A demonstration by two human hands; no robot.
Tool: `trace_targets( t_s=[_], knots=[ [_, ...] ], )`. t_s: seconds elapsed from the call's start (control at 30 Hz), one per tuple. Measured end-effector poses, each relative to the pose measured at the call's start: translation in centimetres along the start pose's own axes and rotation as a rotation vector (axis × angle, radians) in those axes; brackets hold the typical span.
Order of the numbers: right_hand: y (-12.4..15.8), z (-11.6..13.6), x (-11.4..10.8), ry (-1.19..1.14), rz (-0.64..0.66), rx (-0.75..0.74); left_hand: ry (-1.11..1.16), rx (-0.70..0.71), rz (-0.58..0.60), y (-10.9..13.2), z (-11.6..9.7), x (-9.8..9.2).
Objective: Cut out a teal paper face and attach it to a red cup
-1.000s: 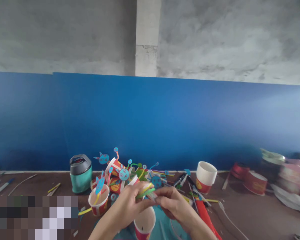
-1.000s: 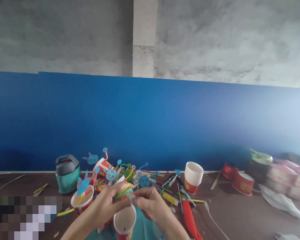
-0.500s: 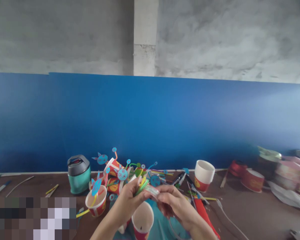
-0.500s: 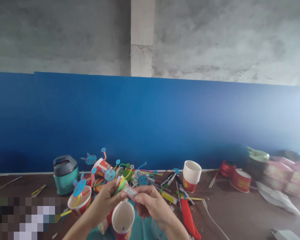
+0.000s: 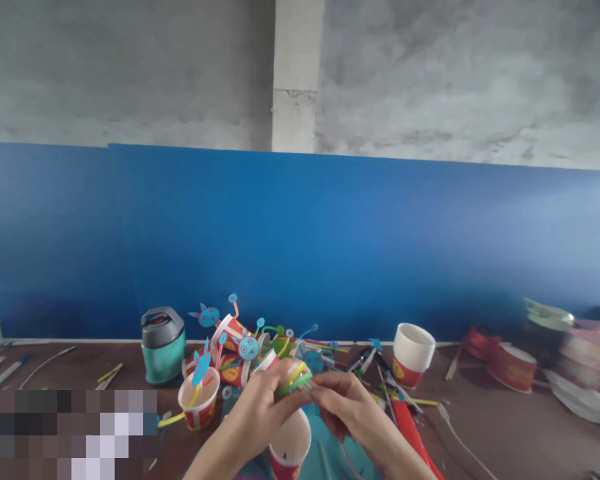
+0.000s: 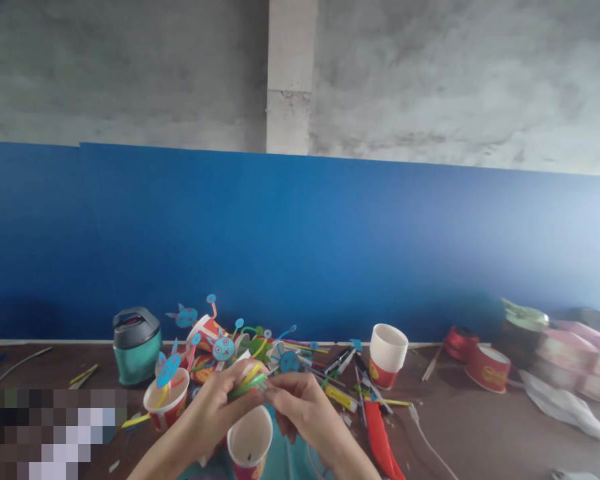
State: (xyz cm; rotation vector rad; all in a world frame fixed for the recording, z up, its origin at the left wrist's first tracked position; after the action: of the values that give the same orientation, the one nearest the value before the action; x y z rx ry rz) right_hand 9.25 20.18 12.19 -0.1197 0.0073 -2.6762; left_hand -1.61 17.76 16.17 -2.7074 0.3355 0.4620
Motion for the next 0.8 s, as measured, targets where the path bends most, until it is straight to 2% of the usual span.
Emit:
trace_targets(
  t_s=[0.1,0.2,0.37,0.6,0.8],
  knots=[
    [0.2,0.1,0.4,-0.057,0.08,0.008,0.162,0.006,-0.01,-0.4,0.3,0.2],
    [0.3,0.7,0.8,-0.073,0.12,-0.053,0.287,0.011,-0.034,-0.8,0.7,0.3],
    [0.2,0.6,0.8,-0.144,0.074,-0.049,0.279,0.023,-0.013,-0.9,0.8,0.5],
    [0.8,0.8,1.8,-0.155,0.217,-0.027,0.367,0.007,0.001,-0.6,0.5,0.4],
    [1.0,0.9,1.8,-0.169,0.199,-0.027,0.436,-0.012,0.003,-0.6,0.4,0.6]
  ],
)
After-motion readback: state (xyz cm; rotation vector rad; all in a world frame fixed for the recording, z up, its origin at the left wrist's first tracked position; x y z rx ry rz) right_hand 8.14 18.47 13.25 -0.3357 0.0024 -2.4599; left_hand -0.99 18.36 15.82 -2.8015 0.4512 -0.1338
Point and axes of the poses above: each hand's wrist, its own y-axis away from the middle knuckle, its own x-axis out of the palm, z = x × y, the point moved 9 cm from there along -y, towards the middle knuckle, and after that the axes turned 7 degrees about -y, right-handed, at the moved point
